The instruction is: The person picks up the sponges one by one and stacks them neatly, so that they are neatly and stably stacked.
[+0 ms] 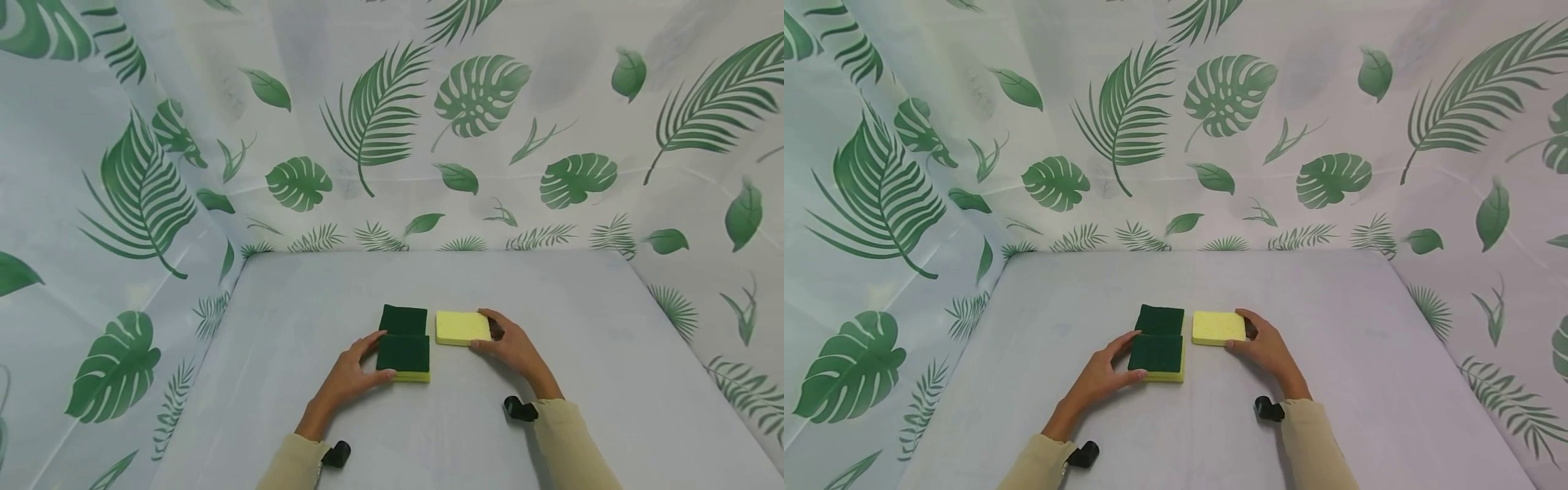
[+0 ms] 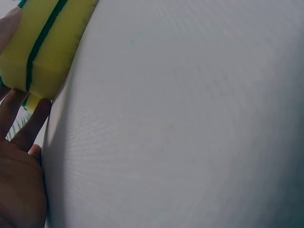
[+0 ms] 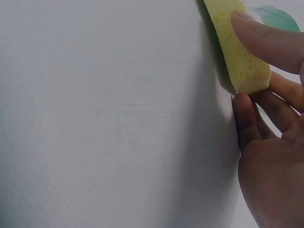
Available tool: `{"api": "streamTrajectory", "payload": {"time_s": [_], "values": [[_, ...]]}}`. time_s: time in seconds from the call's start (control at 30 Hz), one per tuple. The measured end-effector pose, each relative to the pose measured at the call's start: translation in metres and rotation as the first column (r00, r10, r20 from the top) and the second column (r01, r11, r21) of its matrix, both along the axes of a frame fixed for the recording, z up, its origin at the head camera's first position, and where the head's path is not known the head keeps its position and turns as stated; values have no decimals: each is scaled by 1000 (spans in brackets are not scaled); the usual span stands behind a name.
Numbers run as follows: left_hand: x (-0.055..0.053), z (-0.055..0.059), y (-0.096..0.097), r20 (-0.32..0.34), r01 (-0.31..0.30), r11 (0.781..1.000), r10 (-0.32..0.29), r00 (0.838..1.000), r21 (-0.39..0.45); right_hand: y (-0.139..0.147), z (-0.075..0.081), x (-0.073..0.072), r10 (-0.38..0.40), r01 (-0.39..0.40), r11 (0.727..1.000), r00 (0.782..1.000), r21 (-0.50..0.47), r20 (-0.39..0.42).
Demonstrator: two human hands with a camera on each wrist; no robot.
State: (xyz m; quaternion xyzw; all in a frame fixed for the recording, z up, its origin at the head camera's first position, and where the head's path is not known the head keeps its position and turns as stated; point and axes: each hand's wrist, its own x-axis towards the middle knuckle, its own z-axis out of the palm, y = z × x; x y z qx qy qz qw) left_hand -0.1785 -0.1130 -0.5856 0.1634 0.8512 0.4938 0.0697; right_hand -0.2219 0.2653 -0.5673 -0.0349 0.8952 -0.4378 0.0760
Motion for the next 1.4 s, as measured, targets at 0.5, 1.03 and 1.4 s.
{"api": "streamTrajectory", "payload": {"time_s": [0.5,1.03,1.4], "values": [[-1,-2,-1,-12,8,1000,-8,1000,11,12,9,5,-21,22,1000,999,-18,35],[-1,0,-1,-8,14,1000,-13,1000,22,18,28,3,-29,28,996,999,-84,-21],[0,3,-1,-5,10,1000,-10,1000,21,0,50,-1,-59,55,995,997,-86,-45]]}}
